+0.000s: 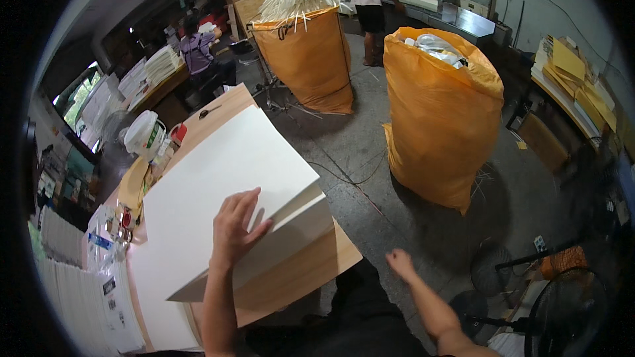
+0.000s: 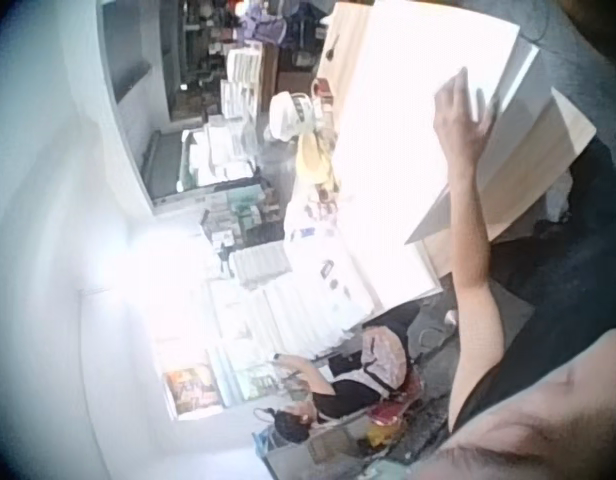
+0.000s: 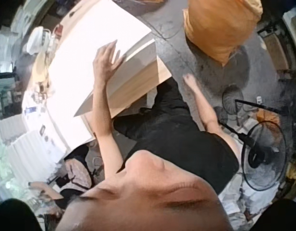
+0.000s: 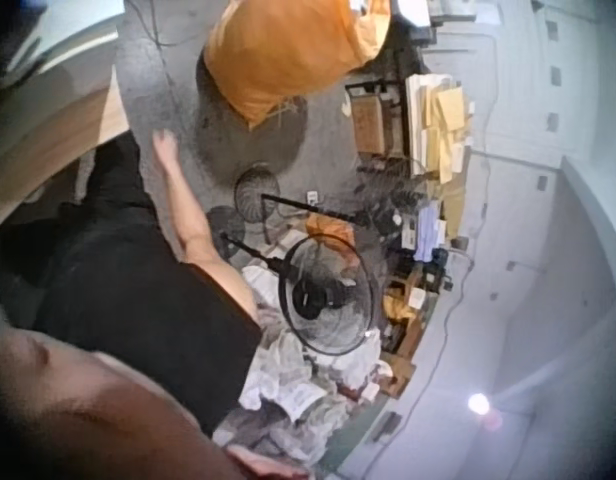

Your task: The person aligns stacks of white paper sheets by hand on a wooden table, counting them and moving the aligned stacks to one side.

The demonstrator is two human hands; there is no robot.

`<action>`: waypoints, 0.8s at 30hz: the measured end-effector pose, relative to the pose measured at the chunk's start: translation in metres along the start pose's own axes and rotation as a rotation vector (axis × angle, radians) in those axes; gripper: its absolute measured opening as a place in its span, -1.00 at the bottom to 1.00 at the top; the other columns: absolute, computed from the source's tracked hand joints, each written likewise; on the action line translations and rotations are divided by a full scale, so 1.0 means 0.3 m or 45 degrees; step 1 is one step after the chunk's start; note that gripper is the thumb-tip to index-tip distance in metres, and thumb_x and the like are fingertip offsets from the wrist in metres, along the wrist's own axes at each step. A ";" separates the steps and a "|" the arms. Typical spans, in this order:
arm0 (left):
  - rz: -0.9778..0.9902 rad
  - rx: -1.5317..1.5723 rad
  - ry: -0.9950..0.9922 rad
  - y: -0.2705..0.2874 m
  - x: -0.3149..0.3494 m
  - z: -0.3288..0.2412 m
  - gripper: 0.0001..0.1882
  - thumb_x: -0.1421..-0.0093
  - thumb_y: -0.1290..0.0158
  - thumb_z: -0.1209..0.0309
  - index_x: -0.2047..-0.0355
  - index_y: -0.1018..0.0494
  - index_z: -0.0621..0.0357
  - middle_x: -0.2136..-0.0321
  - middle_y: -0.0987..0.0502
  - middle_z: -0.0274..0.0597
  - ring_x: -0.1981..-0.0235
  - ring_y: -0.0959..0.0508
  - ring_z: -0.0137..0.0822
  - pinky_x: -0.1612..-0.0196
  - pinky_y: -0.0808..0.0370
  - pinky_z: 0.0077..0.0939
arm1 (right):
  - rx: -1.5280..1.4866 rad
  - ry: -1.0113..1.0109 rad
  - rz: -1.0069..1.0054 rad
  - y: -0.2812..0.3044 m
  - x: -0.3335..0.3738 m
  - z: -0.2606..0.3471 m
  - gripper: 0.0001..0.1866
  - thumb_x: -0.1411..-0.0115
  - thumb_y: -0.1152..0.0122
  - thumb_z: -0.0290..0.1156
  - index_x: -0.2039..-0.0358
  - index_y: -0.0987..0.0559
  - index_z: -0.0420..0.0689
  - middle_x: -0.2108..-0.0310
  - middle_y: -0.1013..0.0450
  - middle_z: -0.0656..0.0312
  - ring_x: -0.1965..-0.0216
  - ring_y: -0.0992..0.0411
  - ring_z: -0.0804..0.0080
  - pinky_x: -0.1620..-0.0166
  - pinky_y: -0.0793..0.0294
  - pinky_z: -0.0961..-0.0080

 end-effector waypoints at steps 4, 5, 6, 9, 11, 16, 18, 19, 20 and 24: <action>-0.049 -0.036 0.068 0.041 0.025 -0.008 -0.29 -0.05 -0.39 0.27 -0.22 -0.47 0.14 0.09 -0.62 0.01 0.06 -0.60 0.03 -0.01 -0.57 -0.16 | -0.320 0.446 -0.124 0.543 -0.098 0.878 -0.54 -0.36 -0.22 -0.14 0.53 -0.47 -0.28 0.57 -0.36 -0.02 0.52 -0.37 0.20 0.39 -0.37 0.25; -0.045 -0.022 0.078 0.036 0.014 -0.013 -0.29 -0.05 -0.38 0.28 -0.22 -0.46 0.15 0.11 -0.63 0.00 0.07 -0.61 0.03 0.00 -0.57 -0.16 | -0.303 0.603 -0.189 0.573 -0.126 0.955 -0.53 -0.38 -0.21 -0.12 0.51 -0.45 -0.28 0.60 -0.33 0.01 0.54 -0.32 0.20 0.39 -0.35 0.25; -0.035 -0.013 0.093 0.029 0.021 -0.018 -0.29 -0.06 -0.38 0.28 -0.23 -0.45 0.15 0.14 -0.63 -0.01 0.09 -0.61 0.03 0.00 -0.57 -0.16 | -0.307 0.585 -0.140 0.603 -0.126 1.048 -0.51 -0.37 -0.22 -0.08 0.49 -0.45 -0.27 0.55 -0.39 -0.03 0.50 -0.38 0.08 0.37 -0.39 0.20; 0.007 -0.021 0.089 0.013 0.005 -0.020 -0.30 -0.12 -0.34 0.30 -0.27 -0.42 0.15 0.13 -0.65 0.01 0.15 -0.64 0.05 0.03 -0.58 -0.16 | -0.197 0.606 -0.075 0.602 -0.127 1.194 -0.50 -0.37 -0.22 -0.04 0.47 -0.47 -0.26 0.49 -0.49 -0.07 0.41 -0.49 -0.09 0.33 -0.45 0.09; -0.037 0.036 0.111 0.018 0.013 -0.013 -0.35 -0.19 -0.28 0.33 -0.29 -0.41 0.16 0.08 -0.66 0.03 0.14 -0.65 0.06 0.02 -0.58 -0.15 | -0.114 0.640 0.017 0.585 -0.135 1.246 -0.50 -0.40 -0.15 -0.02 0.45 -0.52 -0.25 0.46 -0.55 -0.10 0.33 -0.55 -0.18 0.25 -0.49 -0.01; -0.111 0.034 -0.007 0.028 0.017 -0.001 -0.50 -0.31 -0.14 0.46 -0.27 -0.46 -0.01 -0.10 -0.59 0.07 0.08 -0.69 0.06 0.04 -0.63 -0.18 | 0.233 0.701 0.197 0.620 -0.140 1.336 -0.42 -0.43 -0.06 0.02 0.47 -0.61 -0.27 0.44 -0.58 -0.15 0.31 -0.58 -0.17 0.21 -0.54 -0.02; -0.155 0.007 -0.083 0.019 0.015 0.010 -0.50 -0.31 -0.13 0.51 -0.24 -0.50 -0.20 -0.16 -0.55 0.06 0.07 -0.70 0.01 0.07 -0.67 -0.23 | 0.380 0.658 0.274 0.648 -0.140 1.391 -0.40 -0.43 -0.06 0.02 0.49 -0.62 -0.29 0.43 -0.59 -0.16 0.30 -0.60 -0.14 0.20 -0.56 0.00; -0.153 0.016 -0.065 0.017 0.018 0.009 -0.52 -0.31 -0.12 0.51 -0.21 -0.52 -0.22 -0.16 -0.55 0.05 0.07 -0.70 0.01 0.07 -0.68 -0.23 | 0.349 0.577 0.288 0.661 -0.144 1.416 -0.37 -0.40 -0.09 0.07 0.50 -0.65 -0.32 0.43 -0.60 -0.18 0.29 -0.61 -0.13 0.18 -0.57 0.03; -0.151 0.023 -0.046 0.017 0.020 0.008 -0.54 -0.32 -0.12 0.52 -0.18 -0.54 -0.25 -0.16 -0.55 0.04 0.08 -0.71 0.01 0.08 -0.69 -0.24 | 0.321 0.499 0.371 0.680 -0.144 1.429 -0.36 -0.39 -0.11 0.09 0.49 -0.66 -0.31 0.44 -0.60 -0.17 0.30 -0.62 -0.11 0.19 -0.57 0.05; -0.120 -0.035 -0.053 0.014 0.008 -0.017 -0.61 -0.31 -0.14 0.50 -0.10 -0.60 -0.22 -0.10 -0.58 -0.01 0.12 -0.72 -0.03 0.16 -0.70 -0.28 | 0.226 0.406 0.469 0.674 -0.155 1.389 -0.36 -0.34 -0.15 0.16 0.45 -0.68 -0.28 0.48 -0.59 -0.09 0.35 -0.62 -0.02 0.23 -0.57 0.12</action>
Point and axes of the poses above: each hand's wrist, its own x-axis away from the middle knuckle, its own y-axis out of the back of the hand, z = x × y, the point moved 1 cm from there along -x, towards the middle knuckle
